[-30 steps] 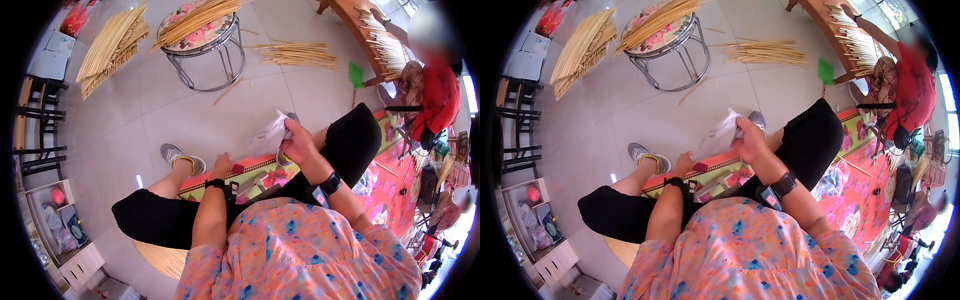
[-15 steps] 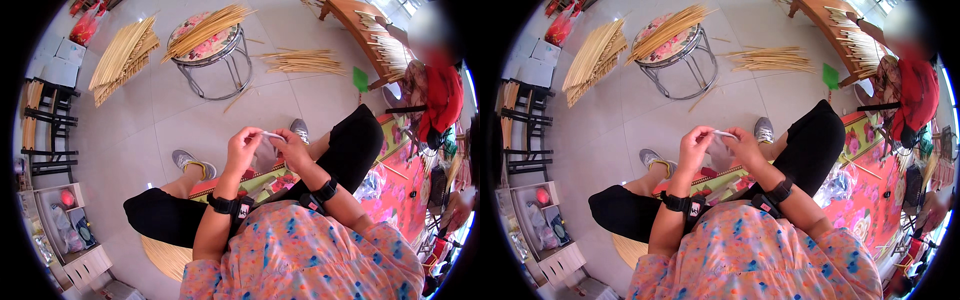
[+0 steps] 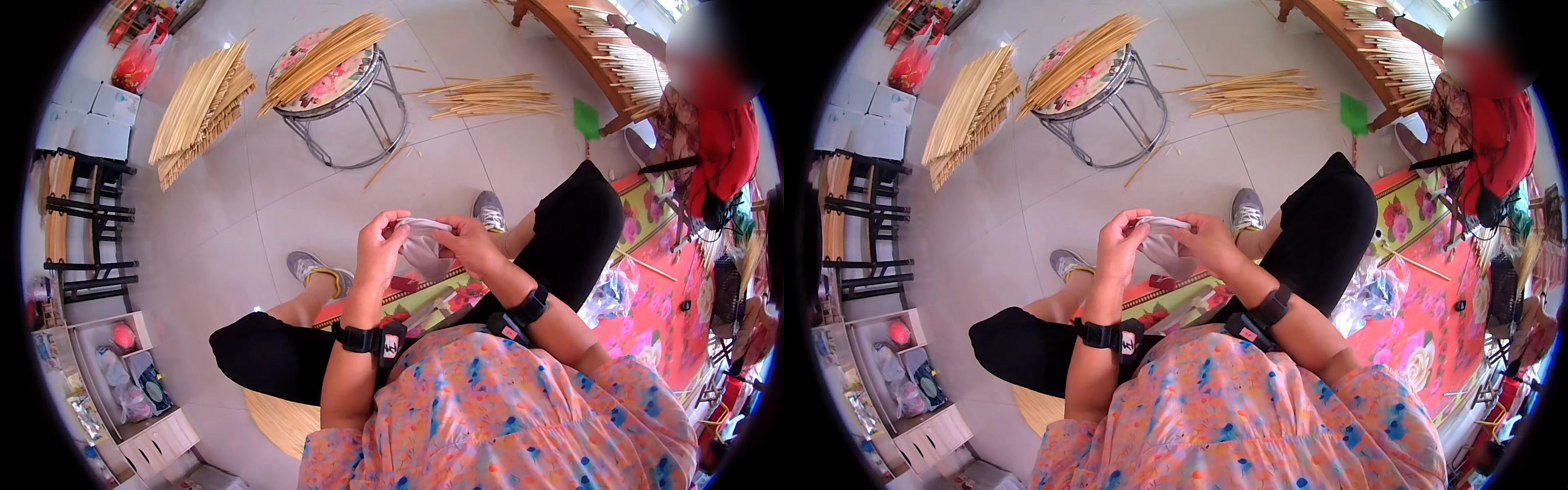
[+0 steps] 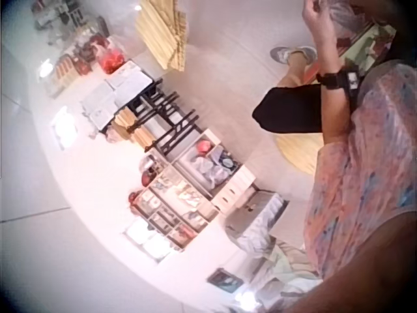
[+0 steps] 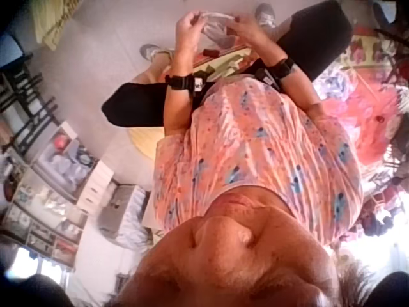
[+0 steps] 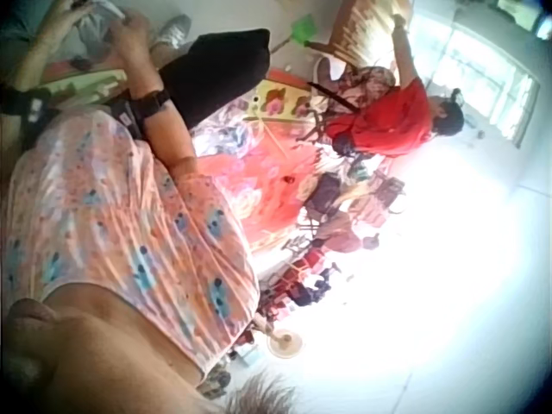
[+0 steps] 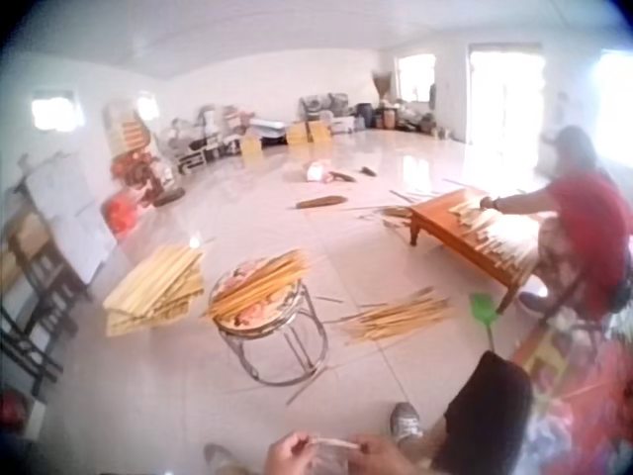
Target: The person constructs a fan-like object by threading wire through thin wooden sticks, trimming the ends with shears, and fitting a metal ring onto the structure.
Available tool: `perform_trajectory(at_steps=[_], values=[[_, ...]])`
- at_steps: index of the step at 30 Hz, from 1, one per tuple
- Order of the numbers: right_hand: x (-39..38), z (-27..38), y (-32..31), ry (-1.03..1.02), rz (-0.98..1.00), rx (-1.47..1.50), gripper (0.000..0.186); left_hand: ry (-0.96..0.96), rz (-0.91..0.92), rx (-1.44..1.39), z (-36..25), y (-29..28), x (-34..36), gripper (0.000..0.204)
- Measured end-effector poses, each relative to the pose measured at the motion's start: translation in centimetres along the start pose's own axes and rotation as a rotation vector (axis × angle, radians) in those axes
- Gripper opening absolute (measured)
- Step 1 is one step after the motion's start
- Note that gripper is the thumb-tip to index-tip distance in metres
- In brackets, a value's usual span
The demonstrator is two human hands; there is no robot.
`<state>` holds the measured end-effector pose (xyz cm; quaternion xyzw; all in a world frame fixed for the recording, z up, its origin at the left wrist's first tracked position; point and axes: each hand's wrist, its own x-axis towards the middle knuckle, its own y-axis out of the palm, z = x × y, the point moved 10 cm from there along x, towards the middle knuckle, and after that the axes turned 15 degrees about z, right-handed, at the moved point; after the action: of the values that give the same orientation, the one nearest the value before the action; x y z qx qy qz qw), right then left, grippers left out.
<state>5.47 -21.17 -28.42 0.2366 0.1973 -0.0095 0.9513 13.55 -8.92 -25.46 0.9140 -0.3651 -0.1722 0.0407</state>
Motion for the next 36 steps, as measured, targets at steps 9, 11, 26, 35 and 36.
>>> perform_trajectory(at_steps=[9, 11, 26, 35, 36], values=[[-0.7, 2.4, -0.3, -0.039, -0.042, -0.357, 0.022, -0.014, 0.088, 0.311, -1.2, 1.2, 0.1, 0.019], [-1.1, 3.2, 0.2, -0.027, -0.056, -0.384, 0.021, 0.060, 0.141, 0.388, -2.0, 1.9, 0.3, 0.018], [-1.0, 1.5, -4.1, -0.153, -0.285, 0.199, 0.022, -0.421, 0.251, 0.271, 11.5, -1.0, -2.1, 0.025], [-1.2, 0.9, -6.8, -0.193, -0.491, 0.054, 0.019, -0.198, 0.107, -0.591, 10.1, 2.8, -1.4, 0.010], [-1.2, 1.0, -6.8, -0.216, -0.506, 0.056, 0.019, -0.193, 0.132, -0.580, 9.9, 2.9, -1.3, 0.010]])
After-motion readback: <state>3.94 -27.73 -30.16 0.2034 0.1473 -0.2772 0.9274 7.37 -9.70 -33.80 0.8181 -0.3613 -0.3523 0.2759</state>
